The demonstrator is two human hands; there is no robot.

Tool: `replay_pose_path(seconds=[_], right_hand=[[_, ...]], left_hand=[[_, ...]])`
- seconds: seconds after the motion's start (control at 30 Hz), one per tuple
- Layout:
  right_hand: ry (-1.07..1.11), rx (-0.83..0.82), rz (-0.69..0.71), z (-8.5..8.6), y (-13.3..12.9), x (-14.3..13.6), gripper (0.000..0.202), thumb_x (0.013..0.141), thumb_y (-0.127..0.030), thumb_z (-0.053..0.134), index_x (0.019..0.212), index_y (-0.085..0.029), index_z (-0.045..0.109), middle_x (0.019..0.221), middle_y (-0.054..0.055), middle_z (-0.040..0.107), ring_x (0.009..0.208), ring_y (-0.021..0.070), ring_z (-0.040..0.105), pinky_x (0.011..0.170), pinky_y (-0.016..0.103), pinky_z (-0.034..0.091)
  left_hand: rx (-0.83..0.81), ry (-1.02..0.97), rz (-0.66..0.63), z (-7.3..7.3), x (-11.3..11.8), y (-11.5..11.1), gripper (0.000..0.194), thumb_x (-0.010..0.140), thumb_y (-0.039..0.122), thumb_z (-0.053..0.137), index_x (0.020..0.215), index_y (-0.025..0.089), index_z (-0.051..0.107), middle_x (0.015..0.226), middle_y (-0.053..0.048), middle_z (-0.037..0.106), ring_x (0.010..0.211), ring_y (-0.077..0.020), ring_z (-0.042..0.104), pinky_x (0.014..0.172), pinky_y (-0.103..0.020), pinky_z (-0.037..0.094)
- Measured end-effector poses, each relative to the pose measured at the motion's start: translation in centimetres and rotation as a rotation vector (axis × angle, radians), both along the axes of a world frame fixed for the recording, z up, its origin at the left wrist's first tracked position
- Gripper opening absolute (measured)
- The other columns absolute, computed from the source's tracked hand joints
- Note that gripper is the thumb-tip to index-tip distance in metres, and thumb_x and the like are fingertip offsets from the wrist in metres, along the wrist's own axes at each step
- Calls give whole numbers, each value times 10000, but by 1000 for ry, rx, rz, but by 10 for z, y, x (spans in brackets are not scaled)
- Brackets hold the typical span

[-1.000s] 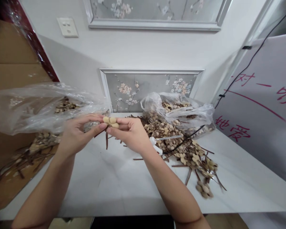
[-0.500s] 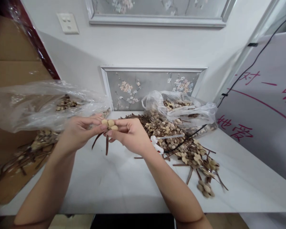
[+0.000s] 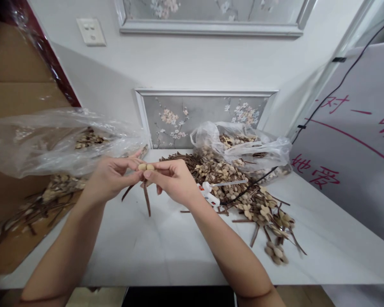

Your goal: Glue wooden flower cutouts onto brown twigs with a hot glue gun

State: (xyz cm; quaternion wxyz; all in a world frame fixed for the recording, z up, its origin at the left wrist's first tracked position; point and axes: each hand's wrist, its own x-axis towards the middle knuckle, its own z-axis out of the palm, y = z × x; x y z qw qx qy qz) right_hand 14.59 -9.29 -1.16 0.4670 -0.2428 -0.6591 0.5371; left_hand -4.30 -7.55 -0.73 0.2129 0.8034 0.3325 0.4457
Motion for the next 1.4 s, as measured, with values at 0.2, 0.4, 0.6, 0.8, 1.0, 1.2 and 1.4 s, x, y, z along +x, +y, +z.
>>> replay_pose_path(seconds=[0.2, 0.4, 0.6, 0.8, 1.0, 1.2, 1.4], right_hand=[[21, 12, -91, -2, -3, 0, 352, 785, -373, 720, 1084, -189, 750, 685, 14, 680, 507, 80, 482, 452, 213, 388], [88, -67, -150, 0, -8, 0, 423, 747, -220, 663, 1166, -189, 717, 631, -5, 683, 482, 91, 548, 485, 244, 494], [85, -18, -136, 2, -11, -1, 482, 713, -139, 576, 1172, -195, 715, 469, -71, 580, 412, 77, 513, 448, 215, 467], [16, -5, -117, 9, -17, 5, 652, 754, -140, 619, 1391, -246, 532, 490, -95, 582, 427, 73, 510, 452, 192, 454], [21, -54, -284, 9, -6, 13, 696, 751, -379, 768, 1380, -203, 527, 819, 33, 741, 668, 147, 658, 528, 228, 500], [91, -54, -88, 2, -5, 1, 411, 711, -365, 806, 1079, -198, 730, 1021, 59, 740, 955, 211, 677, 833, 329, 548], [80, -128, -169, 0, 1, 8, 370, 788, -469, 721, 1005, -170, 746, 827, 41, 713, 717, 148, 659, 645, 262, 540]], left_hand=[[-142, -142, -58, -3, 2, 0, 229, 808, 323, 706, 617, 195, 697, 635, 6, 694, 619, -155, 632, 935, -422, 530], [-352, -256, -230, -1, 6, -5, 195, 813, 316, 723, 668, 187, 741, 684, -49, 726, 657, -188, 673, 640, -306, 551], [-292, -183, -221, -1, 11, -10, 226, 814, 310, 710, 630, 181, 692, 634, -38, 694, 675, -199, 670, 700, -345, 562], [-81, -128, -79, -3, 11, -13, 224, 817, 266, 668, 605, 203, 635, 587, 20, 668, 581, -149, 621, 1044, -475, 458], [526, -17, 396, -2, 8, -16, 108, 776, 217, 693, 687, 233, 634, 729, 20, 719, 696, -174, 673, 1164, -521, 274], [839, 330, 526, -9, 15, -20, 37, 837, 229, 664, 804, 247, 664, 806, -15, 742, 846, -226, 699, 1186, -542, 162], [772, 237, 396, -13, 22, -16, 45, 808, 277, 723, 835, 266, 688, 811, -3, 755, 824, -219, 712, 1167, -510, 250]])
